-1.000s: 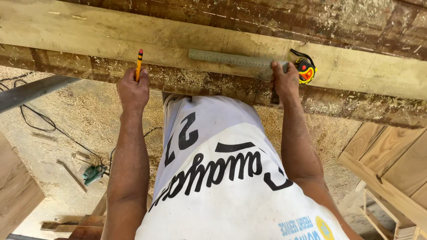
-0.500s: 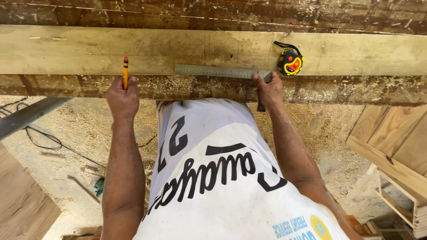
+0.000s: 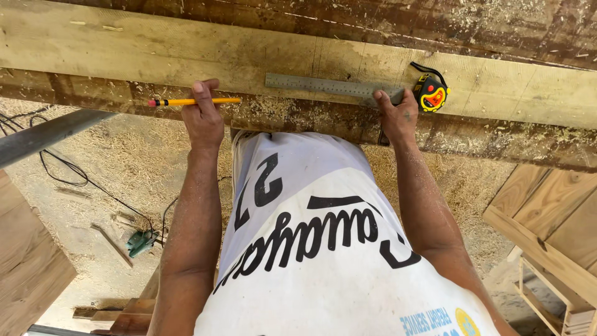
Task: The person measures a long wooden plank with a tape measure and a steel ruler, using a pencil to mark measurement lines along its surface. They reposition the ruler and tape repeatedly to mark multiple points and lines along the plank.
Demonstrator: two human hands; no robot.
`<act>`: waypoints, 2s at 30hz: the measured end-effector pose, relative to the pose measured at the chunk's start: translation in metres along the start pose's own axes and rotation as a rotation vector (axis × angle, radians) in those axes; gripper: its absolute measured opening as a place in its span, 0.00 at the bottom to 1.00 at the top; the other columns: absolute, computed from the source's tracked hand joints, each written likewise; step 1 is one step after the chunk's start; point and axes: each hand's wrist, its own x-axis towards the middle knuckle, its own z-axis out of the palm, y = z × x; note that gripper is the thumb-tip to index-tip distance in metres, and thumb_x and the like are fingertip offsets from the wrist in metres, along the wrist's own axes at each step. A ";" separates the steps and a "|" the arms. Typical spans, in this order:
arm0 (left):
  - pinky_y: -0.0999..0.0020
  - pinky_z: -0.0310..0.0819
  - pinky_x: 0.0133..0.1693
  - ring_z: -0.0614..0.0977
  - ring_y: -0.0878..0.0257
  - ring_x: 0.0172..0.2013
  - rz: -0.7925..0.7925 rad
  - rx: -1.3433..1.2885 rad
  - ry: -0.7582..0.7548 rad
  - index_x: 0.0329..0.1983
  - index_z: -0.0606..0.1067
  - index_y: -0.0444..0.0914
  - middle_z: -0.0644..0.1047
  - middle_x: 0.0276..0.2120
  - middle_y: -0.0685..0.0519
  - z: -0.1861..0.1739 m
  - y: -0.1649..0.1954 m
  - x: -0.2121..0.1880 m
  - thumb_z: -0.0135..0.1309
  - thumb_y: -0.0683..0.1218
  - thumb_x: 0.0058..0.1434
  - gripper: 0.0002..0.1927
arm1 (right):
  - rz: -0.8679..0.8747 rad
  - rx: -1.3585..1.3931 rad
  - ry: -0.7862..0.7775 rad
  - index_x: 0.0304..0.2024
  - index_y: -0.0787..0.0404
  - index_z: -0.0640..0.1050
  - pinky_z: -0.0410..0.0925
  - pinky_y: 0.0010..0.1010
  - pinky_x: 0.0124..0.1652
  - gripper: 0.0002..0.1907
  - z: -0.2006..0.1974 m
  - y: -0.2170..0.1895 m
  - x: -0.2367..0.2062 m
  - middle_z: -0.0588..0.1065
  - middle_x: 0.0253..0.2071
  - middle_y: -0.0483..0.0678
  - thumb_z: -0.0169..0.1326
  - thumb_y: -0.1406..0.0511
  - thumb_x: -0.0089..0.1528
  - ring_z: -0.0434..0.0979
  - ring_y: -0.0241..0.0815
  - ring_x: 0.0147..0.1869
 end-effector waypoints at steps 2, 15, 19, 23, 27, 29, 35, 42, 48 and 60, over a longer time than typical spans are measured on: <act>0.71 0.81 0.25 0.81 0.65 0.24 -0.275 -0.040 -0.082 0.47 0.81 0.34 0.78 0.25 0.48 0.005 0.004 -0.001 0.33 0.62 0.74 0.33 | 0.038 0.006 -0.022 0.39 0.60 0.71 0.68 0.25 0.24 0.22 -0.003 -0.002 -0.001 0.74 0.29 0.43 0.67 0.53 0.63 0.72 0.32 0.26; 0.70 0.78 0.47 0.82 0.65 0.44 0.198 -0.089 -0.157 0.58 0.75 0.33 0.82 0.46 0.47 0.043 0.037 -0.002 0.53 0.49 0.75 0.16 | 0.133 0.052 -0.058 0.40 0.60 0.71 0.69 0.25 0.22 0.21 -0.010 -0.011 0.001 0.73 0.26 0.42 0.67 0.54 0.63 0.72 0.32 0.23; 0.67 0.79 0.49 0.84 0.59 0.47 0.251 -0.095 -0.230 0.58 0.75 0.33 0.81 0.49 0.45 0.044 0.036 0.001 0.54 0.49 0.75 0.17 | 0.127 0.056 -0.068 0.40 0.60 0.72 0.70 0.25 0.21 0.20 -0.014 -0.015 0.001 0.74 0.26 0.42 0.67 0.55 0.62 0.74 0.32 0.23; 0.59 0.79 0.56 0.83 0.49 0.54 0.389 0.038 -0.192 0.60 0.75 0.35 0.80 0.54 0.42 0.041 0.038 0.002 0.51 0.50 0.78 0.16 | 0.133 0.023 -0.056 0.40 0.61 0.71 0.70 0.25 0.22 0.20 -0.013 -0.013 -0.001 0.74 0.26 0.42 0.67 0.56 0.64 0.74 0.32 0.23; 0.54 0.75 0.58 0.82 0.47 0.54 0.434 0.093 -0.195 0.62 0.74 0.33 0.80 0.55 0.39 0.043 0.040 0.001 0.50 0.50 0.77 0.18 | 0.093 0.011 -0.051 0.41 0.60 0.70 0.69 0.25 0.21 0.19 -0.009 -0.006 -0.001 0.73 0.26 0.42 0.65 0.56 0.64 0.73 0.32 0.23; 0.55 0.74 0.59 0.82 0.49 0.54 0.444 0.105 -0.198 0.61 0.74 0.34 0.80 0.55 0.40 0.045 0.039 0.000 0.51 0.49 0.76 0.17 | 0.061 0.019 -0.046 0.40 0.60 0.70 0.69 0.25 0.20 0.20 -0.008 -0.002 -0.001 0.73 0.26 0.43 0.65 0.56 0.65 0.73 0.33 0.23; 0.56 0.75 0.54 0.83 0.51 0.48 0.380 0.141 -0.216 0.55 0.76 0.36 0.81 0.46 0.45 0.048 0.031 -0.002 0.54 0.45 0.73 0.11 | 0.045 -0.048 -0.028 0.40 0.60 0.69 0.72 0.24 0.22 0.21 -0.008 0.002 -0.001 0.74 0.28 0.43 0.66 0.55 0.65 0.75 0.32 0.25; 0.51 0.70 0.59 0.83 0.54 0.45 0.441 0.177 -0.162 0.50 0.76 0.39 0.82 0.44 0.49 0.054 0.027 0.000 0.55 0.41 0.68 0.09 | 0.018 -0.030 -0.006 0.41 0.59 0.70 0.72 0.24 0.23 0.18 -0.007 0.001 -0.003 0.75 0.29 0.43 0.66 0.57 0.66 0.75 0.32 0.26; 0.48 0.67 0.62 0.82 0.52 0.48 0.459 0.218 -0.147 0.48 0.75 0.40 0.81 0.44 0.49 0.058 0.029 -0.003 0.56 0.41 0.66 0.08 | -0.005 -0.088 0.021 0.39 0.63 0.69 0.74 0.26 0.22 0.23 -0.006 0.003 -0.001 0.74 0.30 0.44 0.68 0.56 0.66 0.76 0.33 0.27; 0.40 0.57 0.67 0.79 0.53 0.56 0.455 0.320 -0.109 0.44 0.78 0.42 0.82 0.44 0.51 0.068 0.017 -0.004 0.60 0.43 0.63 0.07 | 0.016 -0.119 0.082 0.40 0.63 0.69 0.70 0.27 0.21 0.23 -0.004 -0.005 -0.003 0.74 0.31 0.45 0.69 0.56 0.63 0.75 0.34 0.26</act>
